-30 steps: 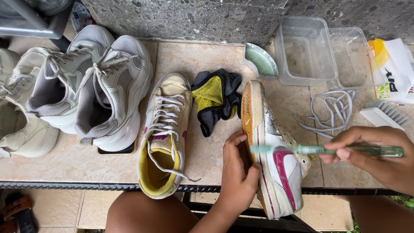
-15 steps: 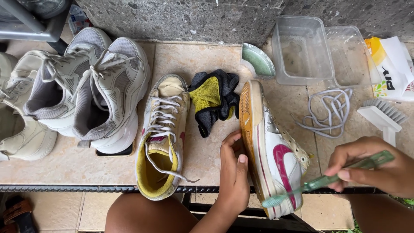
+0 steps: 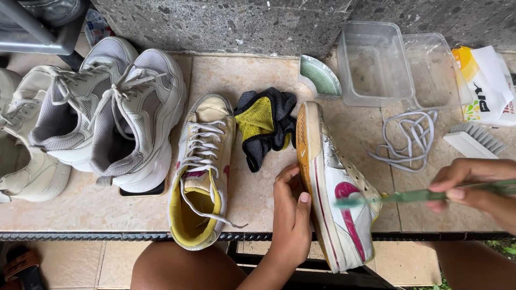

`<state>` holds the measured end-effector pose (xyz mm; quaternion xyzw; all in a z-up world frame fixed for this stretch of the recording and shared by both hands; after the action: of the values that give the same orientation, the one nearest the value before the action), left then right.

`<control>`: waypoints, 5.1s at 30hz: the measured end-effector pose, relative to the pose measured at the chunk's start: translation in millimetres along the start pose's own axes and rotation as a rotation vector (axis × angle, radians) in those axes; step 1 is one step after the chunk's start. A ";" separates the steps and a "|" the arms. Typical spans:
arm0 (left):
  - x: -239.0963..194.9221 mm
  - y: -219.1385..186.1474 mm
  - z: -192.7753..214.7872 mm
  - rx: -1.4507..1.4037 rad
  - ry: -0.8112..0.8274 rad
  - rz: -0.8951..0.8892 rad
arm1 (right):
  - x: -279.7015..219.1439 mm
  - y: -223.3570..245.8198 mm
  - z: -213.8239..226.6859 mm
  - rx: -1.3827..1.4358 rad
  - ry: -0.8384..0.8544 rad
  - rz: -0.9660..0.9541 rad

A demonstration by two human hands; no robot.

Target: Cleaning sneakers with a toothbrush and cleaning solution.

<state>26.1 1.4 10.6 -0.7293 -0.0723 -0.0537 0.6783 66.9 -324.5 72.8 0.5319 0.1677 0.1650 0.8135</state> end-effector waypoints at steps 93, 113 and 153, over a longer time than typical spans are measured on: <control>-2.3 0.2 -3.2 0.068 0.030 0.012 | 45.8 6.1 20.4 0.331 -0.625 -0.107; -4.0 14.3 -4.3 -0.064 -0.038 0.213 | 115.7 15.5 24.1 0.083 -0.690 -0.128; 2.6 -15.0 28.5 0.326 -0.140 -0.069 | 42.4 64.5 -12.3 -0.521 -0.628 0.117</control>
<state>25.4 30.9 23.7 -0.6087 -0.1522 -0.0135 0.7786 93.3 -271.0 123.4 0.3411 -0.1667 0.0774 0.9219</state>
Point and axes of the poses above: each hand's wrist, its own x-axis towards the middle knuckle, its own z-axis out of the back of the hand, y = z × x, the point moved 3 cm from there along x, towards the middle knuckle, and after that the axes turned 7 degrees about -z, right-handed, at the moved point
